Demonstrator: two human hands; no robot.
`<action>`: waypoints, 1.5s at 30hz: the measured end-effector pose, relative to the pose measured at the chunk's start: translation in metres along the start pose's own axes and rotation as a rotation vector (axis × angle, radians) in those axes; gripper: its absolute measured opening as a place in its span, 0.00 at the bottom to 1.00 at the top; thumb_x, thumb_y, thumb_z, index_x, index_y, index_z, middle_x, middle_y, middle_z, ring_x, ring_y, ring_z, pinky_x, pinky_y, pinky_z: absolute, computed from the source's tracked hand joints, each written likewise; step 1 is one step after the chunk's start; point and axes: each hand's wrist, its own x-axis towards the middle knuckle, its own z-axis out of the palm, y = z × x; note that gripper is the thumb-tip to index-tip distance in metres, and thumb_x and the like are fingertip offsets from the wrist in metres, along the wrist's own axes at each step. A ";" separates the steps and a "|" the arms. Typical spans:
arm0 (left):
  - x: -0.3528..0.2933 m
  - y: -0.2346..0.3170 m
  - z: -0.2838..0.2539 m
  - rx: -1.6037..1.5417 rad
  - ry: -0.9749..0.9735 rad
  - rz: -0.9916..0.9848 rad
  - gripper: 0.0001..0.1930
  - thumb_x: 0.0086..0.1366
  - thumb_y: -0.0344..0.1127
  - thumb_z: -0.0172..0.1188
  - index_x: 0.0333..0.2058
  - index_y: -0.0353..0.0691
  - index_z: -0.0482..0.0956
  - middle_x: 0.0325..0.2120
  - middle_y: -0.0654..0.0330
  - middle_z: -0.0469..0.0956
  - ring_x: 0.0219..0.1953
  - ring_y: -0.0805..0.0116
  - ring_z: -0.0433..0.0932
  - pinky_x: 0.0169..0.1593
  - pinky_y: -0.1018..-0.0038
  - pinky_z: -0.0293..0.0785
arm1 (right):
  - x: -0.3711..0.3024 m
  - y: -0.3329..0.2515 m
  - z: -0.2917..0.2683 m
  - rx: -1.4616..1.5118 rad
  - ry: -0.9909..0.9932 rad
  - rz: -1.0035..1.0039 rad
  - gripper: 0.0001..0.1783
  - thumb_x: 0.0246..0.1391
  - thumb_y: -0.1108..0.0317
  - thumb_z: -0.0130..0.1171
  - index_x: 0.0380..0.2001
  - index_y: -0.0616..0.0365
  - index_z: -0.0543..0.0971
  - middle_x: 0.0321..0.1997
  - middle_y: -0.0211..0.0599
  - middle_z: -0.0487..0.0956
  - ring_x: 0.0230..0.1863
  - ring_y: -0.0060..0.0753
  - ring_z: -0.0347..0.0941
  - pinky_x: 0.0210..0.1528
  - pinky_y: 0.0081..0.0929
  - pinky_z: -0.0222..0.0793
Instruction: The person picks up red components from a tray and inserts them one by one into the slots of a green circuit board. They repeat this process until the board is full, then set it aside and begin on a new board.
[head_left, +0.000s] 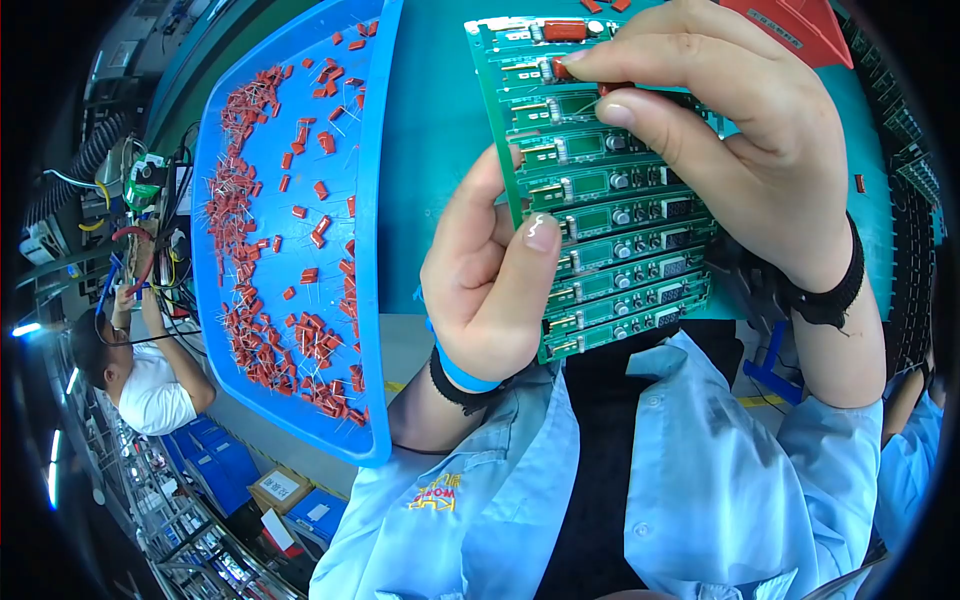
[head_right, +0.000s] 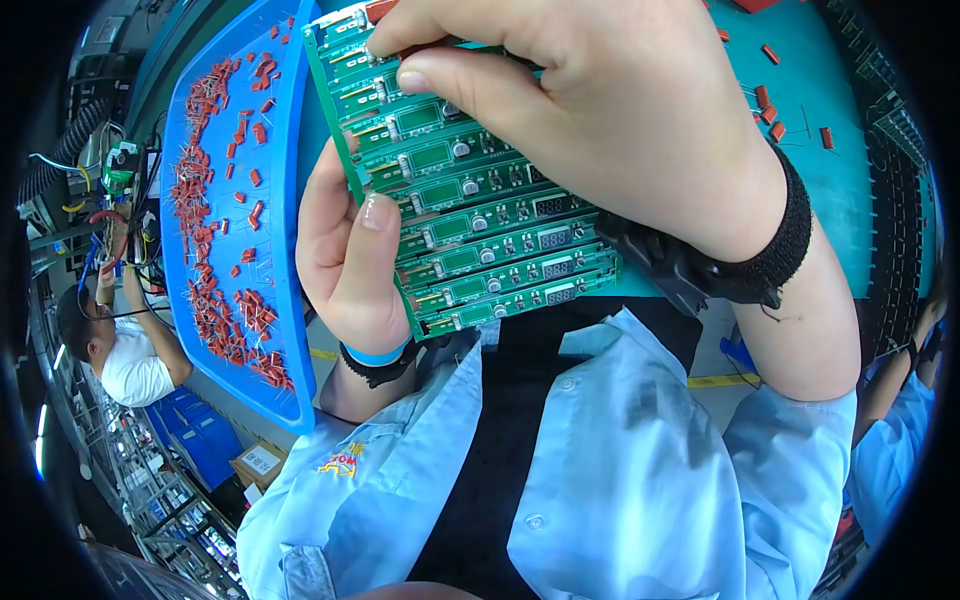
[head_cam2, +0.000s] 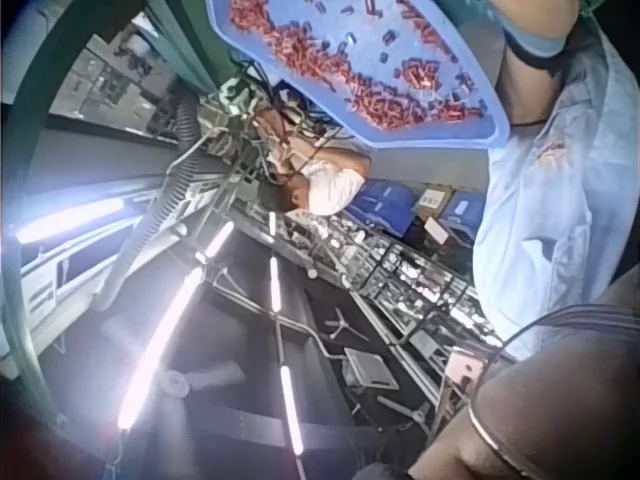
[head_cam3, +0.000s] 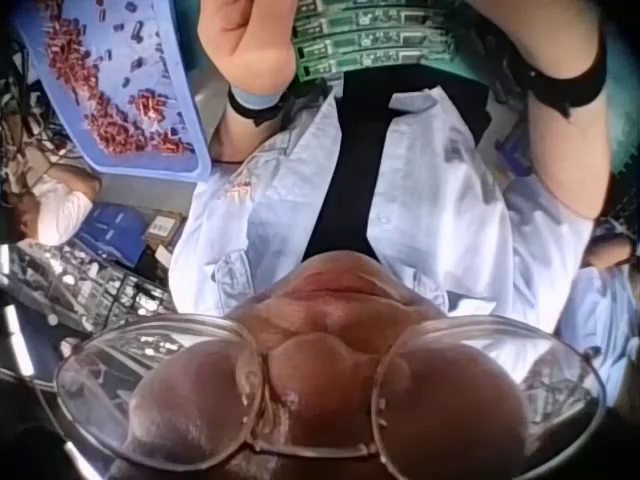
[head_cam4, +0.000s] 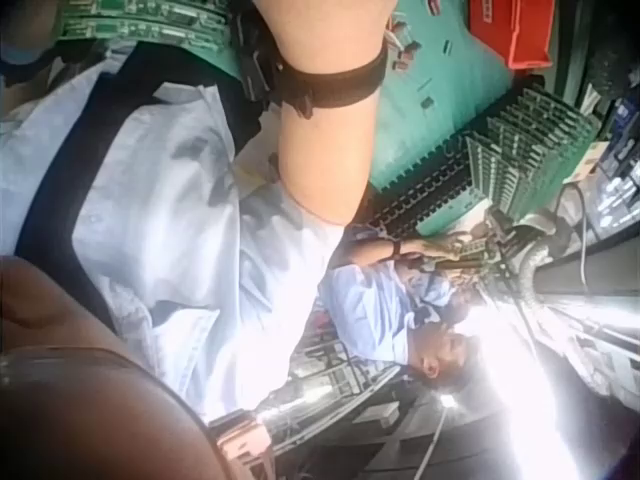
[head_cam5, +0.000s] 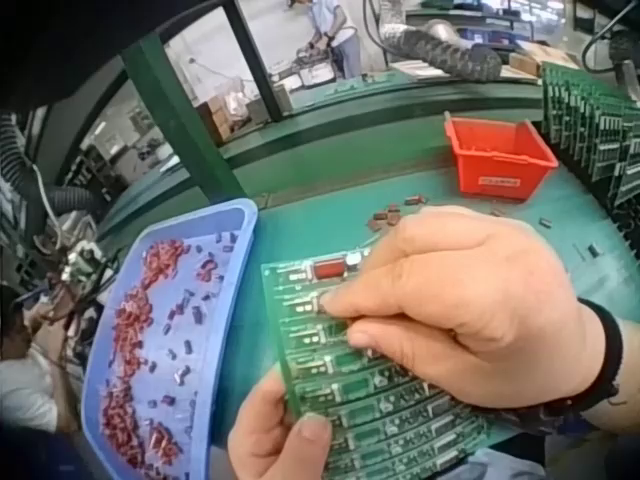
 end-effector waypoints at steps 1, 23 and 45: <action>0.000 0.000 0.000 0.000 0.001 0.000 0.24 0.63 0.21 0.42 0.58 0.27 0.53 0.41 0.50 0.75 0.37 0.75 0.75 0.40 0.82 0.69 | 0.000 0.000 0.000 0.001 -0.001 0.007 0.11 0.39 0.73 0.65 0.31 0.61 0.80 0.27 0.39 0.77 0.28 0.37 0.74 0.30 0.27 0.70; 0.001 -0.003 -0.001 -0.034 -0.051 0.043 0.24 0.64 0.21 0.42 0.58 0.26 0.52 0.46 0.49 0.71 0.45 0.71 0.73 0.48 0.78 0.67 | -0.002 0.000 -0.001 -0.130 -0.037 -0.090 0.11 0.37 0.76 0.62 0.30 0.60 0.80 0.29 0.35 0.76 0.28 0.34 0.71 0.29 0.27 0.66; 0.002 -0.005 -0.005 0.017 -0.085 0.140 0.24 0.63 0.20 0.42 0.58 0.25 0.53 0.51 0.49 0.68 0.51 0.68 0.69 0.54 0.73 0.63 | -0.025 0.056 -0.019 -0.182 -0.205 0.206 0.11 0.45 0.73 0.59 0.35 0.62 0.74 0.25 0.36 0.71 0.26 0.25 0.68 0.28 0.21 0.65</action>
